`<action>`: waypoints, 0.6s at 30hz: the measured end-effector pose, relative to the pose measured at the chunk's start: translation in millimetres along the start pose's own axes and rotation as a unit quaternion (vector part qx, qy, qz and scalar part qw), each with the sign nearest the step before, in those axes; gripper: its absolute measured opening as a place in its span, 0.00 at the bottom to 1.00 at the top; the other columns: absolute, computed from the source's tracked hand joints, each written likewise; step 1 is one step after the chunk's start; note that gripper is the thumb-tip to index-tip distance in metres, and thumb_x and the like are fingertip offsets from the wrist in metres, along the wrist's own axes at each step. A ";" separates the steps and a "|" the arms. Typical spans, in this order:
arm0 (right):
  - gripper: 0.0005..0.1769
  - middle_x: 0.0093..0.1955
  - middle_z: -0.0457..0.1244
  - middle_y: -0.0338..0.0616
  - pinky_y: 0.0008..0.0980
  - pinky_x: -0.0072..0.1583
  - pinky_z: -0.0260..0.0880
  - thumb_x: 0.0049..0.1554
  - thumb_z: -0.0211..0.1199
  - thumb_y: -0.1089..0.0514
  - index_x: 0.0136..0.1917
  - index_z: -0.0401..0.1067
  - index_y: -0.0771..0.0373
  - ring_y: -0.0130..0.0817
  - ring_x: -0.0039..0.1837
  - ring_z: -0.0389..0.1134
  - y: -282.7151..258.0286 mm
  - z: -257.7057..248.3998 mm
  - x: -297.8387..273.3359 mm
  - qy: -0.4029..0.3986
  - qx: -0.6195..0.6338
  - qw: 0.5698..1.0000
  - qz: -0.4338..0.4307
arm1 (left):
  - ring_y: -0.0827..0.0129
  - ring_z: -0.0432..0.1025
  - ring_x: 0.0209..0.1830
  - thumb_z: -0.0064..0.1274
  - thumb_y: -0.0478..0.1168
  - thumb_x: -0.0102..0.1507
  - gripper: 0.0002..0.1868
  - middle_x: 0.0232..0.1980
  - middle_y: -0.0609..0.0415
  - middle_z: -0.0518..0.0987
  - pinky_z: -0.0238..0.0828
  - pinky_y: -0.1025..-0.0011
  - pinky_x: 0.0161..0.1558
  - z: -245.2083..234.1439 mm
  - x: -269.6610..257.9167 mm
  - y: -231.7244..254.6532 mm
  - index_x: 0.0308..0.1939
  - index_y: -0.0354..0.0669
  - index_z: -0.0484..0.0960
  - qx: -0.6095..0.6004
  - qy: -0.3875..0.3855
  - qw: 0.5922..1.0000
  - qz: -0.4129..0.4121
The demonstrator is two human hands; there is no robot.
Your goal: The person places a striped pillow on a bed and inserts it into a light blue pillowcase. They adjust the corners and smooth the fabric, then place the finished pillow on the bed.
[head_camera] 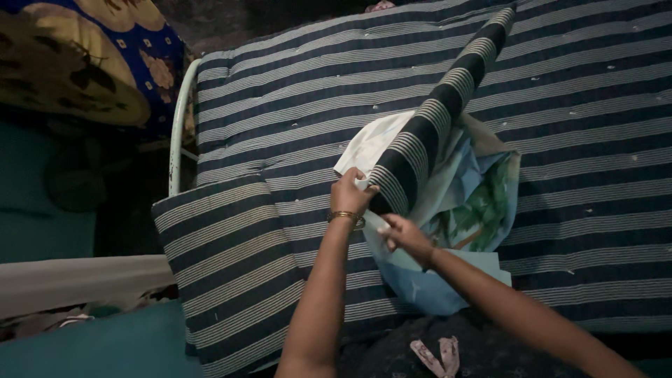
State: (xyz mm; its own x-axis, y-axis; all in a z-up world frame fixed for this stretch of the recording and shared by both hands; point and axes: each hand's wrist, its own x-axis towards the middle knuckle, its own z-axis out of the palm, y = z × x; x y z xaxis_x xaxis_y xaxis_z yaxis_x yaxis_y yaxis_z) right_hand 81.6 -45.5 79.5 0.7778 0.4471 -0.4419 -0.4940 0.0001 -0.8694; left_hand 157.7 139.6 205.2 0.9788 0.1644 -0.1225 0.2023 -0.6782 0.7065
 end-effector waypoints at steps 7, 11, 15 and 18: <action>0.18 0.41 0.65 0.34 0.22 0.41 0.61 0.63 0.63 0.52 0.59 0.76 0.68 0.18 0.37 0.59 -50.8 -39.7 15.8 0.071 -0.007 0.997 -0.026 | 0.56 0.81 0.31 0.75 0.54 0.47 0.27 0.32 0.45 0.84 0.77 0.61 0.35 -7.1 -5.5 10.9 0.35 0.41 0.78 -0.069 -0.003 0.998 0.009; 0.16 0.49 0.70 0.35 0.22 0.51 0.70 0.60 0.65 0.57 0.58 0.77 0.67 0.18 0.49 0.68 -86.9 -41.5 4.5 0.040 -0.079 0.993 -0.083 | 0.57 0.81 0.33 0.74 0.52 0.48 0.26 0.35 0.46 0.84 0.77 0.63 0.37 1.7 -2.9 10.9 0.38 0.40 0.80 -0.102 0.006 0.993 0.057; 0.20 0.52 0.70 0.40 0.28 0.57 0.72 0.53 0.70 0.62 0.59 0.74 0.66 0.26 0.54 0.72 -118.4 -38.3 -11.2 -0.004 -0.093 0.990 -0.105 | 0.55 0.80 0.44 0.73 0.45 0.49 0.22 0.62 0.39 0.81 0.77 0.66 0.45 6.3 4.5 11.1 0.36 0.38 0.78 -0.102 0.083 0.956 0.263; 0.22 0.54 0.70 0.42 0.30 0.58 0.73 0.52 0.70 0.65 0.60 0.72 0.65 0.28 0.55 0.71 -119.4 -41.1 -15.8 -0.012 -0.083 0.990 -0.111 | 0.60 0.79 0.43 0.70 0.42 0.53 0.31 0.46 0.45 0.83 0.76 0.66 0.49 0.0 6.0 12.1 0.59 0.41 0.80 -0.152 -0.062 0.963 0.213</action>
State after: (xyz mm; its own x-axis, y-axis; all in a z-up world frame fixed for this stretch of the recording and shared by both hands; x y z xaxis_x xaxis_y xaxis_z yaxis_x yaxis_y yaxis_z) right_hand 144.3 -89.3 181.1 0.8492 0.4742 -0.2323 -0.2403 -0.0447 -0.9697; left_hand 166.1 132.4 213.0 0.9710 -0.1816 0.1558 -0.2199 -0.4205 0.8802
